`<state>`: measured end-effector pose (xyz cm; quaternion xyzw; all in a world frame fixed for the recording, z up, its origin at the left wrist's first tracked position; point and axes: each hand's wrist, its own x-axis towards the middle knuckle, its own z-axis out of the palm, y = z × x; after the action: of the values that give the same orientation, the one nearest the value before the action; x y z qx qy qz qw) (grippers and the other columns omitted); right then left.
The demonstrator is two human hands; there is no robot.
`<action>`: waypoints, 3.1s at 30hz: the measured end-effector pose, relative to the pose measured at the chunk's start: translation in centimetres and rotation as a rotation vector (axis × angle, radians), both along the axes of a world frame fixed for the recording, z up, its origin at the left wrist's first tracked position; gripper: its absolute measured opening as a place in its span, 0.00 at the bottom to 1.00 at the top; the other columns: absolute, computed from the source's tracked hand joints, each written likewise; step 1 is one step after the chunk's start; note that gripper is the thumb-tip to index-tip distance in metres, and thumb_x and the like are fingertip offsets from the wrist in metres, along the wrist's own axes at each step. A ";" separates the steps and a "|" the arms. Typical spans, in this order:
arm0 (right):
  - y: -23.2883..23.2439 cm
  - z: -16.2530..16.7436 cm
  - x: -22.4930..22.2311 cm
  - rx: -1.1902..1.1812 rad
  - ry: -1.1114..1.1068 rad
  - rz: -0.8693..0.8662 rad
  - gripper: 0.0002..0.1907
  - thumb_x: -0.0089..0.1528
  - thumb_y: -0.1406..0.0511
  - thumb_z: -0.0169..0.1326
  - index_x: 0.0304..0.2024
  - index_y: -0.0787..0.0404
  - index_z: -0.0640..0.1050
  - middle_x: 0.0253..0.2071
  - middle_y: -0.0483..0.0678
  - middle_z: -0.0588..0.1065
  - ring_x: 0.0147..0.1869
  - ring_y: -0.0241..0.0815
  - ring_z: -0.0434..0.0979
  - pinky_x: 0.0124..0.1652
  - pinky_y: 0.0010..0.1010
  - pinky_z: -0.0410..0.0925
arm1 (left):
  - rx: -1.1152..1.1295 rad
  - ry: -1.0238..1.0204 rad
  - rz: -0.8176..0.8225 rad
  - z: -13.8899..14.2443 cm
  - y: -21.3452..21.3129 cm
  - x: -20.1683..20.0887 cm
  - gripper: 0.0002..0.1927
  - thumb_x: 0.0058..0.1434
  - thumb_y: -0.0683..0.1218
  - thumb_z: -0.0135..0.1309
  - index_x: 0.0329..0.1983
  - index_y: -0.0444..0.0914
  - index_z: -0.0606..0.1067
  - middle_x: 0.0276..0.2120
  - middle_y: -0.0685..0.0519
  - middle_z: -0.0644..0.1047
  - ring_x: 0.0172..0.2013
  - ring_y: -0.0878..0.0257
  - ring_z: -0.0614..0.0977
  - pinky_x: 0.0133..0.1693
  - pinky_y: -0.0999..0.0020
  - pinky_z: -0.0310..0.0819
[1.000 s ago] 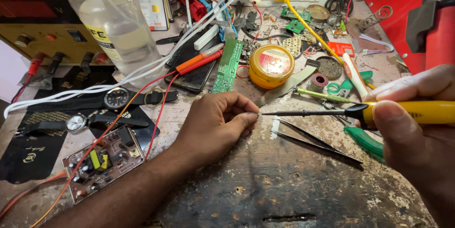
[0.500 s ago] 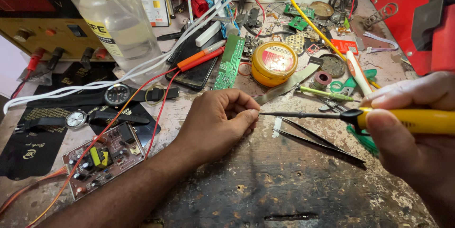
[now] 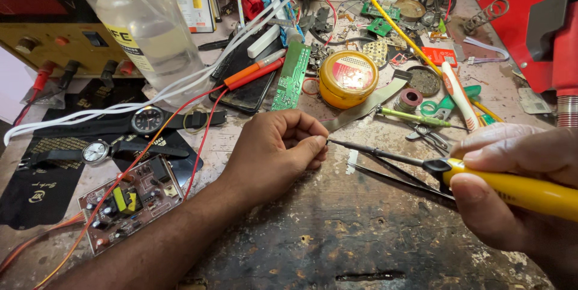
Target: The person holds a green circuit board in one hand and a soldering iron in the other, soldering along the board's edge and touching components on it. They set the board down, handle a small component and wire with both hands, then pick up the iron again and continue working on small parts at the bench.
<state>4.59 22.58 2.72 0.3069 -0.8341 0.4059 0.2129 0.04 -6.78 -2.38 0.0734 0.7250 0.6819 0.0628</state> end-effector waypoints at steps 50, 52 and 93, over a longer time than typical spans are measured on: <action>3.3 -2.1 -1.2 -0.056 0.058 -0.052 0.18 0.75 0.54 0.57 0.45 0.61 0.69 0.43 0.50 0.74 0.46 0.35 0.77 0.55 0.22 0.69 | -0.080 0.177 -0.005 0.1 -0.2 0.7 0.05 0.57 0.37 0.63 0.34 0.37 0.78 0.32 0.56 0.83 0.33 0.73 0.84 0.38 0.77 0.82; 3.2 -2.1 -1.1 -0.042 0.059 -0.059 0.18 0.75 0.54 0.57 0.45 0.61 0.69 0.43 0.50 0.74 0.47 0.35 0.77 0.55 0.22 0.69 | -0.118 0.203 0.006 0.1 -0.1 0.8 0.06 0.57 0.38 0.63 0.35 0.37 0.77 0.33 0.55 0.84 0.35 0.73 0.85 0.40 0.77 0.83; 2.5 -1.1 -1.0 0.028 0.030 -0.099 0.16 0.71 0.57 0.59 0.42 0.62 0.71 0.40 0.50 0.77 0.45 0.35 0.80 0.55 0.24 0.74 | -0.499 0.740 0.004 0.7 0.3 2.6 0.10 0.62 0.39 0.59 0.45 0.38 0.71 0.32 0.46 0.80 0.33 0.49 0.85 0.34 0.57 0.79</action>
<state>3.58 25.06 1.59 0.2743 -0.8505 0.3787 0.2408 2.66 -6.48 -1.71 0.2937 0.8413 0.4139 -0.1864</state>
